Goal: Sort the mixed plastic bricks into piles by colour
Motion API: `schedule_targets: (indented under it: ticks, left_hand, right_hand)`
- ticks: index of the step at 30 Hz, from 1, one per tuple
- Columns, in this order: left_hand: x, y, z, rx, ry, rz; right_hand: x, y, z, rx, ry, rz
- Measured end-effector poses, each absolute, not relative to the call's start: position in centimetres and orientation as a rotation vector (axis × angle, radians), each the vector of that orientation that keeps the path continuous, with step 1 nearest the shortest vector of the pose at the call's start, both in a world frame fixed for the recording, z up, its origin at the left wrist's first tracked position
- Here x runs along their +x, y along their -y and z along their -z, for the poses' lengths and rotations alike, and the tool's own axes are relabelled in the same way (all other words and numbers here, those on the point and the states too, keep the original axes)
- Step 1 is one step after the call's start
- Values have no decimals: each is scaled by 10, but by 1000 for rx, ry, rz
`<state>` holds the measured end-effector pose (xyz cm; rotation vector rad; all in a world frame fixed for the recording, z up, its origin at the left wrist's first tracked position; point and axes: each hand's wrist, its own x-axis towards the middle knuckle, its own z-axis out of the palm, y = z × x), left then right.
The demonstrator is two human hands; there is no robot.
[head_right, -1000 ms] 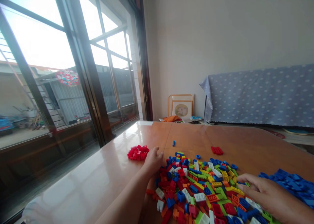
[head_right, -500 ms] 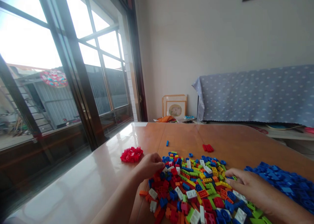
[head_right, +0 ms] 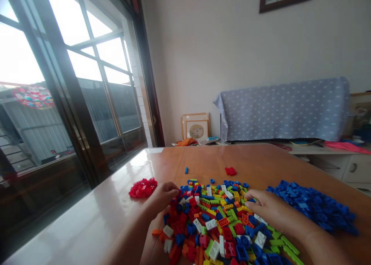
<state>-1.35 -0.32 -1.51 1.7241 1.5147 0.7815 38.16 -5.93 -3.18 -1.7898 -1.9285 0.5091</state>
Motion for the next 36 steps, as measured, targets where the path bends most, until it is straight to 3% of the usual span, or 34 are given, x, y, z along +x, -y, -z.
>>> schedule_targets:
  ticks: [12, 24, 36]
  left_hand:
    - [11, -3, 11, 1339, -1091, -1058]
    - [37, -37, -8, 1610, -1398, -926]
    - [155, -109, 1, 1832, -1483, -648]
  right_hand:
    - [373, 71, 9, -1732, 1985, -395]
    - [375, 74, 1, -1734, 1909, -353]
    - [370, 77, -12, -1744, 1820, -369]
